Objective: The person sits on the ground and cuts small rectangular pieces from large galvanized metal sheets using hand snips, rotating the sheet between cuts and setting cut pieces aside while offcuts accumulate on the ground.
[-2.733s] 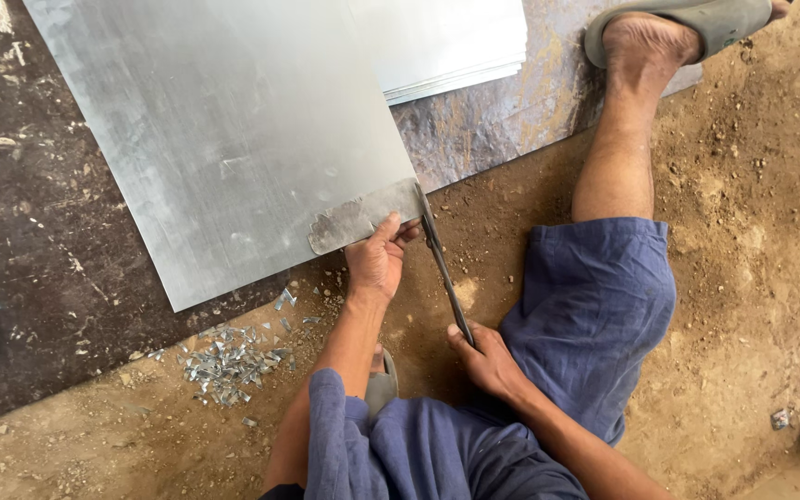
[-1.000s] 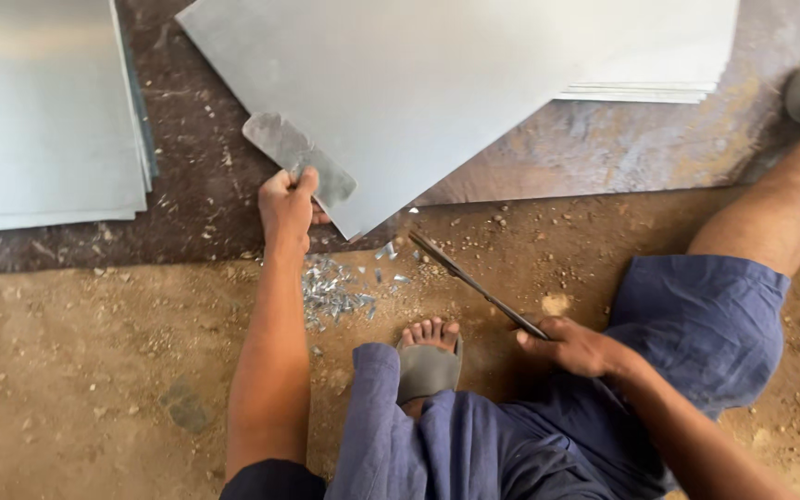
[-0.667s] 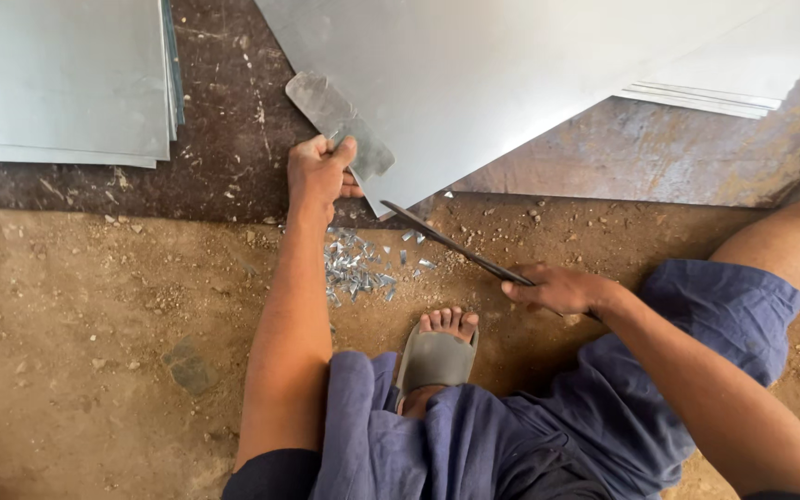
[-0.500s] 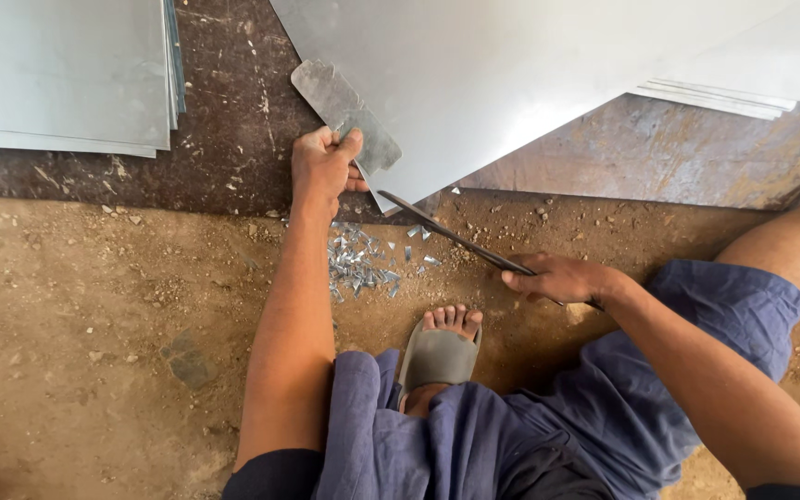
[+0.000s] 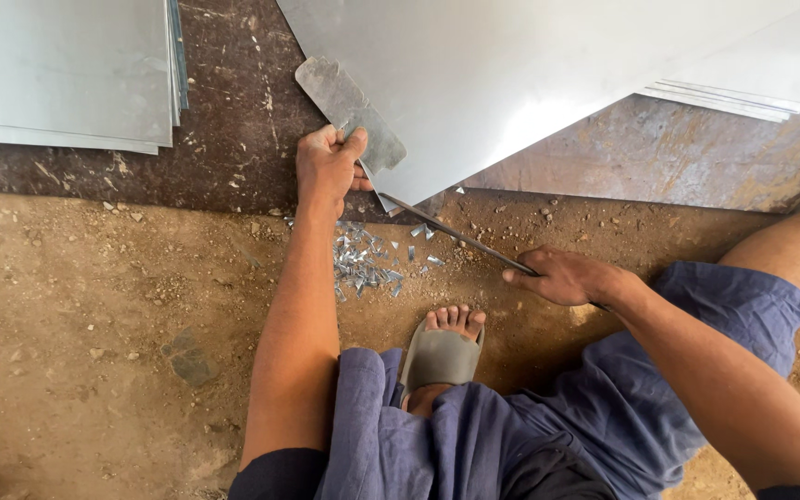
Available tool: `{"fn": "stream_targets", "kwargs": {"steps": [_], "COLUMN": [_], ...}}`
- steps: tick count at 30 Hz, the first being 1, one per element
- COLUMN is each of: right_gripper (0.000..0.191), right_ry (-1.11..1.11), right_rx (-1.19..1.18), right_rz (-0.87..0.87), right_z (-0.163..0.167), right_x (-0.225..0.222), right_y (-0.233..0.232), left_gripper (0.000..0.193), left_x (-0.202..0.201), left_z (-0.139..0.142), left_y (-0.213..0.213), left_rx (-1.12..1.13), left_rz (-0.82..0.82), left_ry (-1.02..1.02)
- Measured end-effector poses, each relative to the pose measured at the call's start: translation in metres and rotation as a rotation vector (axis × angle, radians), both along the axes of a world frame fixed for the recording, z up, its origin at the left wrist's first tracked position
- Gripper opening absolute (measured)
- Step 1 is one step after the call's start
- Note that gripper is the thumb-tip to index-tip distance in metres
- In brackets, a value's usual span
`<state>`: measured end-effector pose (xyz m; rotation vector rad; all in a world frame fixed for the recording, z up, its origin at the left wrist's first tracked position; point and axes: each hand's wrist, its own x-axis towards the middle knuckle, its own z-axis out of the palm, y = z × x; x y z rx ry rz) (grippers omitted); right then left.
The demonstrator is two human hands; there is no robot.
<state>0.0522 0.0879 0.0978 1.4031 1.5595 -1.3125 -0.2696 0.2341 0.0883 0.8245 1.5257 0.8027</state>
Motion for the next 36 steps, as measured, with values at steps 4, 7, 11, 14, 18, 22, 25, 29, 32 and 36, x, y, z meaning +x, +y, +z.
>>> {"fn": "stream_targets", "kwargs": {"steps": [4, 7, 11, 14, 18, 22, 25, 29, 32, 36], "right_gripper": [0.091, 0.097, 0.096, 0.097, 0.091, 0.085, 0.08, 0.059, 0.047, 0.046], "right_ry": [0.067, 0.083, 0.017, 0.059, 0.032, 0.088, 0.184, 0.484, 0.541, 0.053], "right_rx": [-0.038, -0.177, -0.131, -0.028, -0.023, -0.046, -0.006, -0.074, 0.044, 0.258], "right_rz": [-0.03, -0.059, 0.089, 0.097, 0.099, -0.071, -0.13, -0.844, -1.224, -1.26], "right_z": [0.007, 0.012, 0.014, 0.014, 0.009, 0.006, 0.016, 0.025, 0.005, -0.007], "right_x": [0.0, -0.006, -0.017, -0.021, -0.024, -0.01, 0.028, 0.069, 0.066, 0.062], "right_y": [0.009, 0.013, 0.009, 0.002, -0.009, -0.028, -0.06, -0.118, -0.131, -0.128], "left_gripper": [0.025, 0.023, 0.023, 0.023, 0.024, 0.02, 0.022, 0.017, 0.022, 0.022], "left_x": [0.0, -0.001, -0.004, -0.002, 0.005, 0.008, 0.008, 0.01, 0.014, 0.018], "left_z": [0.003, 0.004, 0.005, 0.005, 0.006, 0.014, 0.017, 0.013, 0.013, 0.018], "left_y": [0.0, -0.002, -0.003, -0.003, -0.007, -0.008, -0.009, -0.013, -0.014, -0.026], "left_rx": [0.012, -0.053, -0.007, 0.005, 0.024, 0.011, 0.025, 0.02, 0.079, 0.062], "left_rz": [0.007, -0.009, -0.017, -0.016, -0.003, 0.002, -0.002, 0.013, -0.012, 0.004], "left_ry": [-0.022, 0.005, -0.086, -0.076, -0.061, -0.033, -0.011, -0.024, -0.075, -0.079]}}
